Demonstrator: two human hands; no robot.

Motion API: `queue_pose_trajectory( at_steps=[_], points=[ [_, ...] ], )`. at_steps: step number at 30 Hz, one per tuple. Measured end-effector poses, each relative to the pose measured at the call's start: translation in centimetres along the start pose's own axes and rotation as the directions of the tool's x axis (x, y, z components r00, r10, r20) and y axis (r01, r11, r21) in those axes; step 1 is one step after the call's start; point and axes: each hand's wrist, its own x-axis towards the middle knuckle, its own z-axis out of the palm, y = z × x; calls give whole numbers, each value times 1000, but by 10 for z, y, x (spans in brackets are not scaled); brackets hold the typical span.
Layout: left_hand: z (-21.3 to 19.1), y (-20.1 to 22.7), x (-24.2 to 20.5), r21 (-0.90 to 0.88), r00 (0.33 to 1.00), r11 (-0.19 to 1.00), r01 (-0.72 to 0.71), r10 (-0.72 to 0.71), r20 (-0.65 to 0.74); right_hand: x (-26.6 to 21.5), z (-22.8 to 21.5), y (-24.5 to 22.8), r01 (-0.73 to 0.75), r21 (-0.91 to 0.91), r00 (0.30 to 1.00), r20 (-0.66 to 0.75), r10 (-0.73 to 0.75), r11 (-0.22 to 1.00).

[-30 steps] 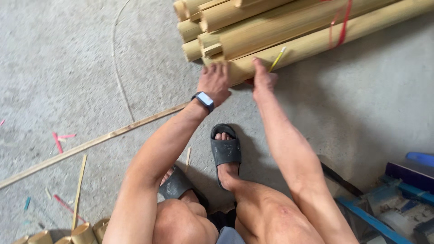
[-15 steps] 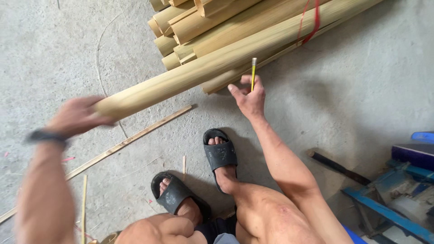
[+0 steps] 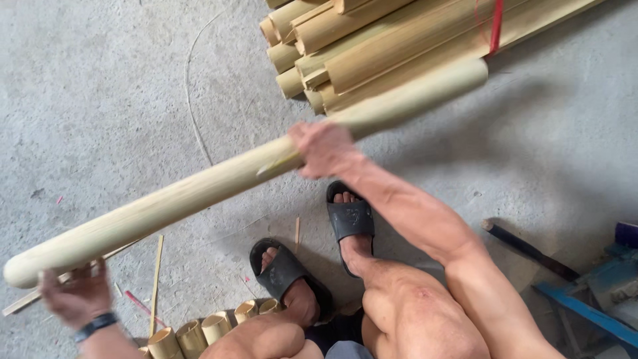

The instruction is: The person sits on the floor and uses a pencil to mark measurements on long bamboo poles. They repeatedly pick up a pole, place it between their legs, mark it, and then set it aside.

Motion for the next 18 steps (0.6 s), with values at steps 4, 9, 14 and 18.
queue_pose_trajectory(
  at_steps=[4, 9, 14, 18],
  points=[
    [29, -82, -34, -217, 980, 960, 175, -148, 135, 15, 25, -87, 191, 81, 966, 161, -202, 978],
    [43, -138, -46, -125, 893, 946, 299, -323, -313, 31, 83, -93, 162, 273, 841, 464, -277, 948],
    [33, -159, -49, -2, 773, 884, 467, -409, -484, 56, 154, -54, -56, 416, 998, 39, 44, 908],
    [42, -173, -56, 184, 747, 848, 498, -311, -588, 61, 179, -28, 14, 206, 998, -62, -2, 978]
  ],
)
